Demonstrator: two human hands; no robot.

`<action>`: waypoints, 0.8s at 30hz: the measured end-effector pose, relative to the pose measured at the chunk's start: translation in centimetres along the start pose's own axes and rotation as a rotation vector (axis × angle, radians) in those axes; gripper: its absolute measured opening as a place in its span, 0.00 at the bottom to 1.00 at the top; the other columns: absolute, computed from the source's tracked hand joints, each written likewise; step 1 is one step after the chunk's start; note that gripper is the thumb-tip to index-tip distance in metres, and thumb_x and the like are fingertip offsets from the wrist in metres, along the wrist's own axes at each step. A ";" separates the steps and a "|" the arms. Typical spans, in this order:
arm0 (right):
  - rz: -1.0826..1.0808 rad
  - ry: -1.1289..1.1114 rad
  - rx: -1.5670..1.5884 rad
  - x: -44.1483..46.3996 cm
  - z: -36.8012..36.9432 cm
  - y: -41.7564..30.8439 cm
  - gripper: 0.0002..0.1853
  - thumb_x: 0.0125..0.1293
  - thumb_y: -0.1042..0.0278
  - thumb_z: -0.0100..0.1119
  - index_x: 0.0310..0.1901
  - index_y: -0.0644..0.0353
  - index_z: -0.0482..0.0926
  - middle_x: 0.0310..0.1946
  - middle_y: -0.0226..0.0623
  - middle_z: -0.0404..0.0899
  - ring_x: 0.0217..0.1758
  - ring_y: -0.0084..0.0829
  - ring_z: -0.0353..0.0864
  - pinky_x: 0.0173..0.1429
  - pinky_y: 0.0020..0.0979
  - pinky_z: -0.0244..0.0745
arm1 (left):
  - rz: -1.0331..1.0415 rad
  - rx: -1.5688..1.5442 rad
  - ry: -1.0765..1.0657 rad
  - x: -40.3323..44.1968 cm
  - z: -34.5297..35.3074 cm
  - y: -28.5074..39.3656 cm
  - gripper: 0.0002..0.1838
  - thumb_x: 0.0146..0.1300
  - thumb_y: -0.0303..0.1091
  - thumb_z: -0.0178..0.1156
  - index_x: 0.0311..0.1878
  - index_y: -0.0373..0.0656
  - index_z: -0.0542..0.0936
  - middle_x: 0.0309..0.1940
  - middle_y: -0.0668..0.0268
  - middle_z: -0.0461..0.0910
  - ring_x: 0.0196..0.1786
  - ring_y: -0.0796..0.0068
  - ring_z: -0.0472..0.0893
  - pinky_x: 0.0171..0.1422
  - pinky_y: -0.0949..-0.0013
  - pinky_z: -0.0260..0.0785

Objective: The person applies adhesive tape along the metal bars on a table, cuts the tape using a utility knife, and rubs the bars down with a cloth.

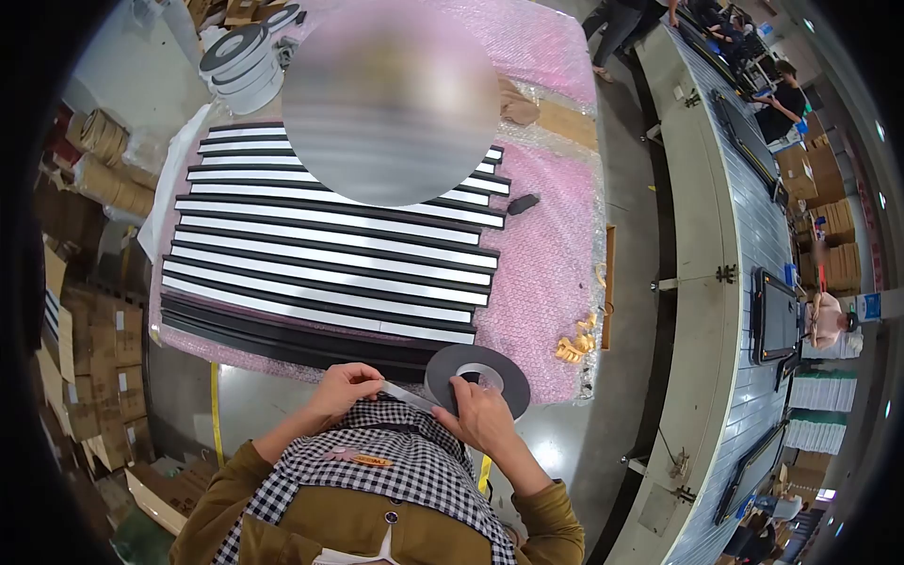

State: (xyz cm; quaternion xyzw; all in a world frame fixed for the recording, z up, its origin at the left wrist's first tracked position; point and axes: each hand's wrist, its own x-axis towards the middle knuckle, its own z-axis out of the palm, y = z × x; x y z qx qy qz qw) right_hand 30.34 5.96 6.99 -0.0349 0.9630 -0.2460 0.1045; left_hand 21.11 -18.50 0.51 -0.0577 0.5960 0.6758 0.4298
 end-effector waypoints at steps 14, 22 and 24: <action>0.197 -0.186 -0.056 -1.2 -3.0 4.8 0.30 0.56 0.41 0.64 0.44 0.62 0.71 0.30 0.47 0.82 0.33 0.51 0.82 0.37 0.46 0.75 | 0.453 0.472 1.007 -3.9 -24.5 -0.6 0.02 0.54 0.23 0.62 0.31 0.37 0.81 0.22 0.69 0.79 0.26 0.82 0.76 0.33 0.75 0.70; 0.325 -0.262 -0.181 2.3 -2.5 2.7 0.28 0.57 0.43 0.64 0.44 0.62 0.71 0.32 0.51 0.82 0.35 0.52 0.82 0.39 0.45 0.75 | 0.366 0.762 1.433 -8.8 -41.6 -1.0 0.04 0.51 0.26 0.59 0.29 0.37 0.82 0.23 0.55 0.81 0.29 0.64 0.83 0.36 0.66 0.73; 0.340 -0.247 -0.211 3.1 -1.8 2.0 0.28 0.57 0.43 0.65 0.44 0.61 0.71 0.31 0.51 0.82 0.35 0.52 0.82 0.39 0.45 0.75 | 0.345 0.817 1.460 -8.6 -44.7 -0.5 0.05 0.51 0.26 0.59 0.30 0.38 0.82 0.25 0.53 0.81 0.30 0.59 0.83 0.37 0.63 0.73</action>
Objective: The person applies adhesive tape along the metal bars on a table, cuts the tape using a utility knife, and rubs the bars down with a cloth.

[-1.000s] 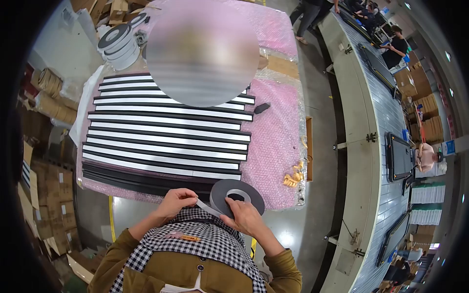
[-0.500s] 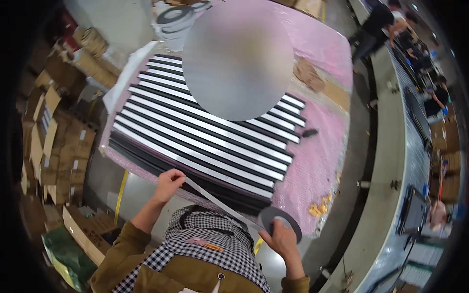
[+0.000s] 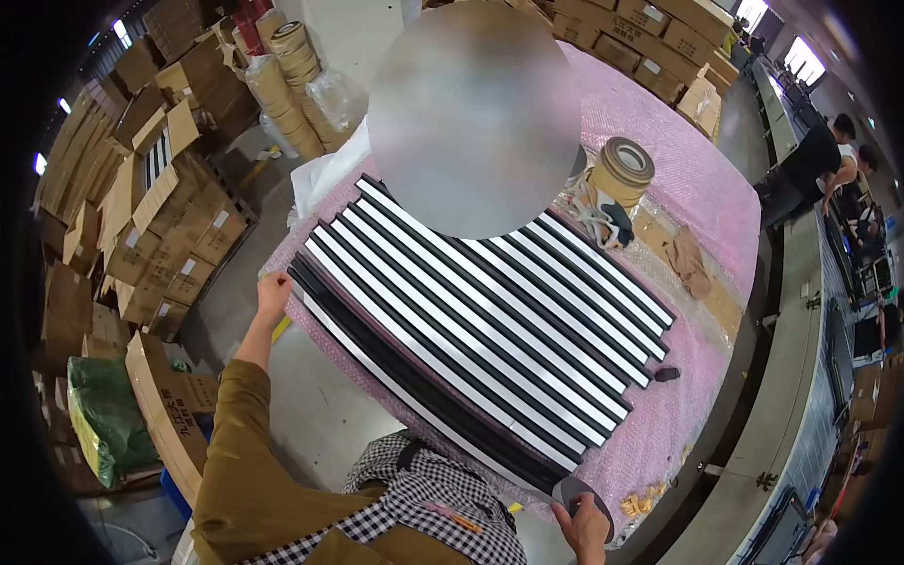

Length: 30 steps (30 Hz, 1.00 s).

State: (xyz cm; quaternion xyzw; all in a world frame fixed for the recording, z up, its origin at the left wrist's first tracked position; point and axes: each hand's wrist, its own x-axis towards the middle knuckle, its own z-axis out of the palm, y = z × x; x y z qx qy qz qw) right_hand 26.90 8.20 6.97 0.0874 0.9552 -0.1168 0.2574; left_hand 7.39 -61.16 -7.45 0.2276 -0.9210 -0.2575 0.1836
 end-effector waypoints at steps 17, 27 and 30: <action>0.068 0.031 -0.053 2.1 1.1 -3.9 0.28 0.54 0.42 0.68 0.39 0.61 0.72 0.22 0.51 0.79 0.28 0.54 0.80 0.32 0.47 0.72 | 0.045 0.025 -0.021 6.2 3.9 -5.5 0.02 0.49 0.26 0.61 0.27 0.38 0.81 0.25 0.54 0.81 0.32 0.55 0.82 0.39 0.59 0.74; 0.074 0.036 -0.024 2.5 0.5 -4.1 0.28 0.53 0.42 0.68 0.38 0.62 0.73 0.22 0.51 0.79 0.29 0.53 0.80 0.33 0.46 0.73 | -0.056 -0.070 -0.123 6.5 3.3 -6.1 0.05 0.50 0.27 0.62 0.30 0.37 0.82 0.26 0.56 0.82 0.32 0.62 0.83 0.40 0.64 0.74; 0.095 0.022 -0.030 2.6 0.0 -4.5 0.29 0.53 0.41 0.68 0.38 0.62 0.73 0.22 0.51 0.79 0.29 0.53 0.80 0.33 0.46 0.73 | -0.103 -0.078 -0.180 7.0 3.4 -6.8 0.05 0.51 0.28 0.62 0.31 0.37 0.82 0.26 0.57 0.82 0.31 0.64 0.83 0.40 0.65 0.74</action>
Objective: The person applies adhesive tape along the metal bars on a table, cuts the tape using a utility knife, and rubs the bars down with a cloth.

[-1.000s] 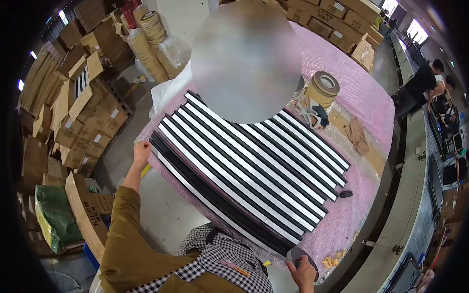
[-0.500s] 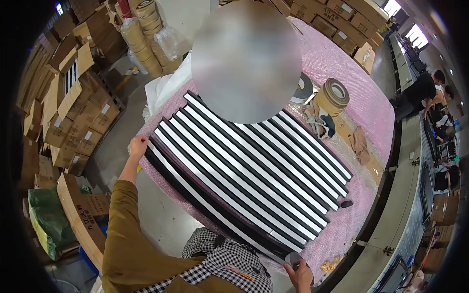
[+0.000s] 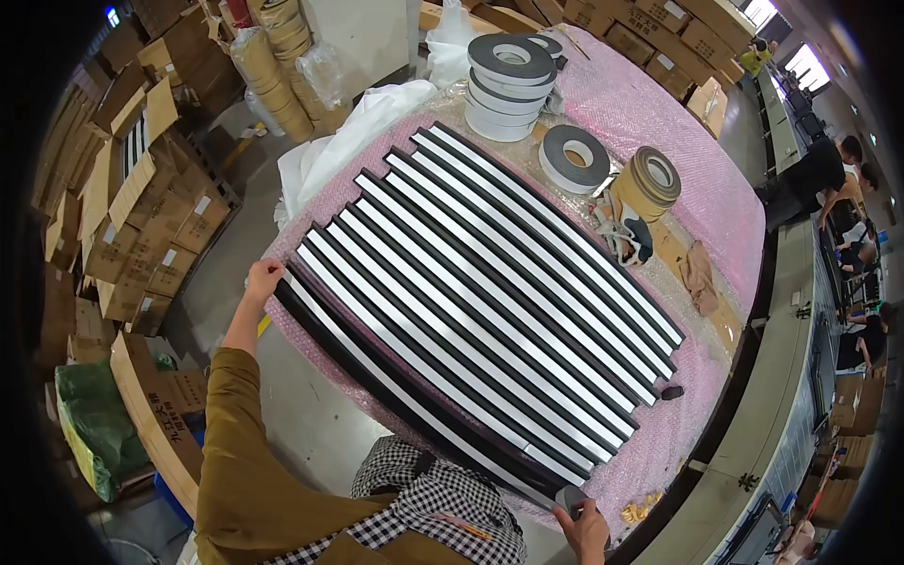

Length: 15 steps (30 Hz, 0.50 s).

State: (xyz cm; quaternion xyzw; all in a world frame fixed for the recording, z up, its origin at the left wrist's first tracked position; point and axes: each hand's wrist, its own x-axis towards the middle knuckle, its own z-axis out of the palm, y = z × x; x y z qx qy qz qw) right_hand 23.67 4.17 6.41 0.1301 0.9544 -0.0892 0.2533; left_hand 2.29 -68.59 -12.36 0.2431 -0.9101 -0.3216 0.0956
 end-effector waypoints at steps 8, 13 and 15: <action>0.022 -0.035 -0.007 0.3 -0.2 -0.1 0.29 0.53 0.40 0.67 0.39 0.62 0.73 0.22 0.52 0.79 0.29 0.53 0.80 0.33 0.47 0.72 | 0.000 0.008 -0.052 0.1 -0.3 0.9 0.06 0.51 0.29 0.62 0.31 0.37 0.82 0.26 0.57 0.82 0.31 0.65 0.82 0.40 0.65 0.74; 0.030 -0.039 -0.020 0.4 -0.2 -0.1 0.29 0.53 0.40 0.67 0.38 0.61 0.73 0.22 0.52 0.79 0.28 0.53 0.80 0.33 0.47 0.72 | -0.028 0.049 -0.027 -0.3 -0.4 2.1 0.06 0.51 0.29 0.62 0.31 0.37 0.83 0.26 0.57 0.82 0.31 0.63 0.83 0.40 0.64 0.74; 0.044 -0.058 -0.034 0.4 -0.3 -0.2 0.29 0.53 0.40 0.67 0.39 0.61 0.73 0.23 0.52 0.80 0.30 0.53 0.81 0.34 0.47 0.73 | -0.030 0.092 -0.013 -0.4 -0.3 2.3 0.06 0.51 0.29 0.62 0.31 0.38 0.83 0.26 0.56 0.82 0.31 0.63 0.83 0.40 0.64 0.74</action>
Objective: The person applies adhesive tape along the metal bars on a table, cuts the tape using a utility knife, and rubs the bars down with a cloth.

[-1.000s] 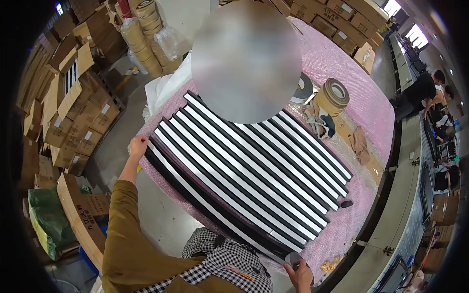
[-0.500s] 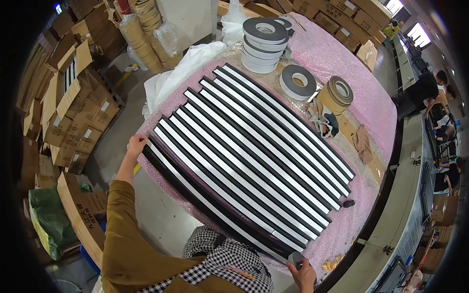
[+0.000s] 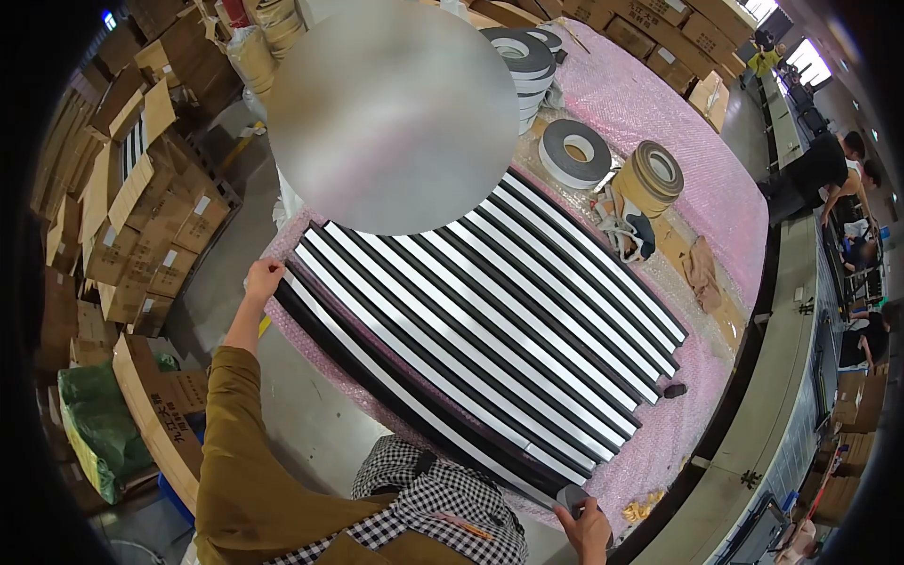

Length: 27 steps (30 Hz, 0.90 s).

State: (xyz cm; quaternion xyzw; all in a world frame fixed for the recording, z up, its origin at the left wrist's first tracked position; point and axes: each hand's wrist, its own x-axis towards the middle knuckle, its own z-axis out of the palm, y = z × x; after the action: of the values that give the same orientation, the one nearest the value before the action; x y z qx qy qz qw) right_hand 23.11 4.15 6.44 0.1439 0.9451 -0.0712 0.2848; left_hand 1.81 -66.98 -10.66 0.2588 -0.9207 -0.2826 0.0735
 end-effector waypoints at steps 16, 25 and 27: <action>0.293 -0.062 -0.233 -1.5 -2.4 7.1 0.32 0.54 0.29 0.57 0.42 0.53 0.80 0.32 0.43 0.84 0.38 0.46 0.84 0.40 0.43 0.77 | 0.181 0.080 -0.072 1.3 3.9 -5.9 0.08 0.59 0.33 0.60 0.38 0.38 0.78 0.31 0.59 0.81 0.35 0.64 0.81 0.43 0.62 0.72; 0.511 -0.203 -0.380 2.5 2.5 8.4 0.31 0.52 0.32 0.61 0.45 0.53 0.83 0.42 0.37 0.85 0.47 0.40 0.84 0.47 0.60 0.71 | 0.207 0.012 -0.123 2.3 4.6 -7.2 0.06 0.62 0.29 0.58 0.39 0.38 0.77 0.32 0.63 0.78 0.38 0.71 0.77 0.47 0.67 0.70; 0.489 -0.186 -0.357 3.2 4.1 9.2 0.31 0.51 0.31 0.62 0.43 0.53 0.83 0.41 0.38 0.85 0.45 0.40 0.85 0.47 0.54 0.73 | 0.214 -0.004 -0.159 3.3 4.7 -8.6 0.05 0.62 0.29 0.58 0.39 0.38 0.77 0.32 0.64 0.78 0.38 0.72 0.77 0.47 0.68 0.70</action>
State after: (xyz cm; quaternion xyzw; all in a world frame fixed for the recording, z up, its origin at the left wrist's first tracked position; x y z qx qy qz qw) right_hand 25.53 12.71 0.82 0.3076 0.8499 0.1536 0.3993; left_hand 1.42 -72.49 -19.41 0.1358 -0.9454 -0.2946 0.0305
